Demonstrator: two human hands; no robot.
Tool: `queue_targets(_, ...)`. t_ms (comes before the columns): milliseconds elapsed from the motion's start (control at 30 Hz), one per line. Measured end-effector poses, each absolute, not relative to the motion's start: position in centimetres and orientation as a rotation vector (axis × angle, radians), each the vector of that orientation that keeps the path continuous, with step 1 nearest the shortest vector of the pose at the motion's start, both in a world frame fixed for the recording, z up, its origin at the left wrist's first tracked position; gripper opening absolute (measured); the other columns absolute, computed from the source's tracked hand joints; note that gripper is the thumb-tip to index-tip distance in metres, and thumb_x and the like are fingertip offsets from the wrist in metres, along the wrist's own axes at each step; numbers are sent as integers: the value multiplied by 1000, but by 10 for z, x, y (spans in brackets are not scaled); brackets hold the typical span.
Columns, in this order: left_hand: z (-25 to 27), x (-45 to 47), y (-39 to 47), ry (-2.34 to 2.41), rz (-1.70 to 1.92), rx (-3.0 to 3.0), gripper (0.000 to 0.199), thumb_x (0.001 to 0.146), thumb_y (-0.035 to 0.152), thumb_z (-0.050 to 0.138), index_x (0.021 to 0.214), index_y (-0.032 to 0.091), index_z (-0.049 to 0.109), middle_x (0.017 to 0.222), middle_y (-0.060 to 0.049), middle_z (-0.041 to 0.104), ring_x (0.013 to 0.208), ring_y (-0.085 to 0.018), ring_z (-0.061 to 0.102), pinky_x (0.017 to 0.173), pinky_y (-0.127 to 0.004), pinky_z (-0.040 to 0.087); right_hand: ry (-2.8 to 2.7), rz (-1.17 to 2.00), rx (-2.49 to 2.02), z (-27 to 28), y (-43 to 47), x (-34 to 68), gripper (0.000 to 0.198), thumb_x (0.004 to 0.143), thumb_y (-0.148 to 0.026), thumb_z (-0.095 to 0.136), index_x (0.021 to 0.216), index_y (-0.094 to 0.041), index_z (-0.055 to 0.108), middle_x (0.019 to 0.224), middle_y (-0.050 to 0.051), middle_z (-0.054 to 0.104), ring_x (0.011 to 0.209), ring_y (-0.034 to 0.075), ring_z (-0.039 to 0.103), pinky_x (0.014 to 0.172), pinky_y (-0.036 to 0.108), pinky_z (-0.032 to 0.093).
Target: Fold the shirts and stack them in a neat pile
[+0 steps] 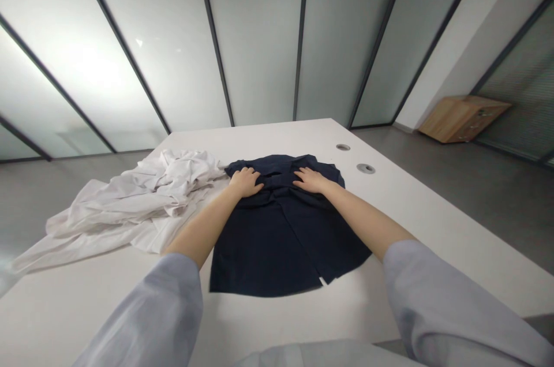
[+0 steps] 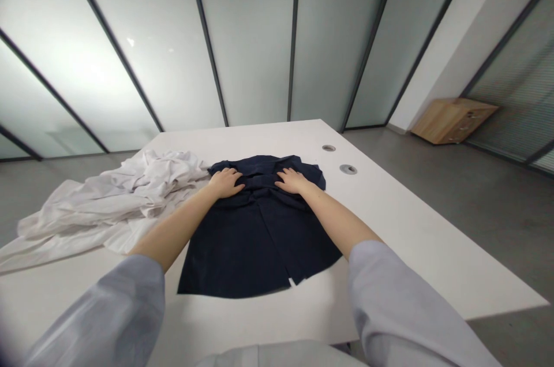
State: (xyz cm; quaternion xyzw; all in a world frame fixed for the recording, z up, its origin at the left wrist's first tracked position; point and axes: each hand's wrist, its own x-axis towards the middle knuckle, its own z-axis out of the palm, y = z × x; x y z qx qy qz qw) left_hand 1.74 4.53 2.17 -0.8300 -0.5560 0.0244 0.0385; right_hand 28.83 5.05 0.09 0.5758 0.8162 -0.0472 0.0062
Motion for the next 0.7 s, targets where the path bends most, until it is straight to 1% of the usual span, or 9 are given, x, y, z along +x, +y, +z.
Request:
queue_targets(67,10,9,49,-1783,62,-2516,62,92,61,33,133,20,54,138,-13,53,127,-31,47,103,-42,38,2483,-144,1893,-8,52,292,63,95,-55,34,148,-20,39,156,13,30,142,35,26,109,53,30)
queue_targets(100,7,6,50,-1859,51,-2470,65,92,63,28,132,18,54,136,-15,55,126,-31,48,101,-42,39,2458,-145,1925,-8,53,292,64,95,-56,32,147,-20,39,156,13,31,142,36,27,109,55,29)
queue_targets(200,13,-1,53,-2040,27,-2316,72,93,63,20,126,11,57,122,-19,63,114,-32,58,94,-42,45,2396,-143,2000,6,56,290,62,97,-56,24,137,-17,52,142,17,50,130,37,45,104,56,34)
queue_targets(300,26,1,57,-2016,155,-2332,64,90,59,39,130,11,53,118,-20,66,109,-33,62,90,-42,48,2344,-142,2016,26,61,283,56,97,-50,29,125,-14,62,125,19,63,115,35,59,97,48,42)
queue_targets(367,29,6,61,-1870,225,-2452,66,84,49,53,141,16,44,123,-17,65,112,-32,61,91,-41,48,2372,-173,1995,32,65,277,48,94,-41,39,130,-16,59,127,17,63,114,33,60,95,43,45)
queue_targets(433,24,11,66,-1762,224,-2583,74,84,39,55,151,21,29,127,-14,63,113,-30,61,92,-39,48,2441,-246,2001,30,70,273,51,90,-31,47,140,-19,50,133,13,59,118,30,58,96,39,45)
queue_targets(500,15,15,74,-1744,158,-2689,73,86,32,50,153,22,24,132,-12,61,115,-27,61,95,-36,47,2489,-386,2049,23,76,269,60,84,-23,53,144,-21,45,138,9,56,123,27,54,100,35,43)
queue_targets(600,3,21,86,-1827,-59,-2773,56,86,24,47,142,20,47,137,-9,57,121,-24,57,103,-32,42,2463,-582,2102,14,87,267,51,78,-19,58,129,-21,62,130,8,63,120,25,57,99,31,45)
queue_targets(700,1,25,101,-1970,-264,-2746,41,85,21,47,122,18,65,125,-10,65,117,-25,59,102,-32,43,2348,-771,2178,12,101,267,30,76,-20,58,100,-15,74,98,11,74,94,26,69,81,31,53)
